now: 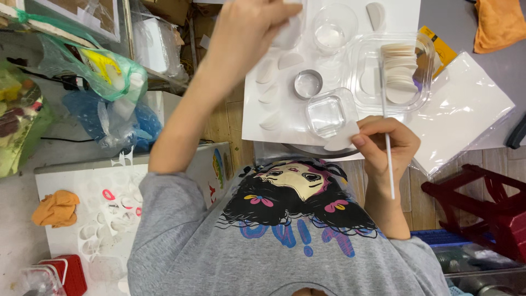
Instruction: The person repeatedly picks up small white discs from a plastic container, applies a white substance to their edges using a thin brush, and places them back into the container. The person handles the discs one at a time throughout the clip.
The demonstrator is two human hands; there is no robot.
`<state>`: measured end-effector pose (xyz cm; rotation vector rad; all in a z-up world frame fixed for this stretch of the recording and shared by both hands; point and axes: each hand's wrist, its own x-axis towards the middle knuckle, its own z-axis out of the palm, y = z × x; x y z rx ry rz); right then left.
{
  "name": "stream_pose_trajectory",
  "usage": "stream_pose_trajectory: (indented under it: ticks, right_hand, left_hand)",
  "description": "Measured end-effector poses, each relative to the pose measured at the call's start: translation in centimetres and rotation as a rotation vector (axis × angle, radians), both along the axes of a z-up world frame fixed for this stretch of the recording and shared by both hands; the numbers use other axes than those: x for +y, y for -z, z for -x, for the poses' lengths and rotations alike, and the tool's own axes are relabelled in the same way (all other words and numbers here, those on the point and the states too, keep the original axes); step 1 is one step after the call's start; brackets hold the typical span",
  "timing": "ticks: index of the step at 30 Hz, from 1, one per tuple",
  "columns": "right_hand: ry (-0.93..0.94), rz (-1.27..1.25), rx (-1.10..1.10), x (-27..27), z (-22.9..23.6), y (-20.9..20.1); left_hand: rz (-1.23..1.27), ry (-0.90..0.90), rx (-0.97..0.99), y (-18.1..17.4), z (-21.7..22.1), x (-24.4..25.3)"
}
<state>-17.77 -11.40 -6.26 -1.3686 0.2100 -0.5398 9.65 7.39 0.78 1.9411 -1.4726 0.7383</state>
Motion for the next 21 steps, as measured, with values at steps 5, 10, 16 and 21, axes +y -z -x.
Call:
stream_pose_trajectory:
  ticks: [5,10,16,21]
  right_hand:
    - [0.019,0.161,-0.010,1.3,-0.4,-2.4]
    - [0.018,0.389,0.042,2.1,-1.3,-3.8]
    - [-0.013,0.513,0.072,1.6,-2.0,-4.3]
    - [-0.035,0.477,0.091,1.2,-1.9,-4.2]
  left_hand:
    - [-0.005,0.091,0.548,-2.2,6.9,1.6]
    - [0.038,0.172,0.756,-2.9,10.7,1.9]
    - [0.038,0.277,1.108,-3.2,11.0,2.5]
    - [0.026,0.281,1.054,-3.0,10.8,2.5]
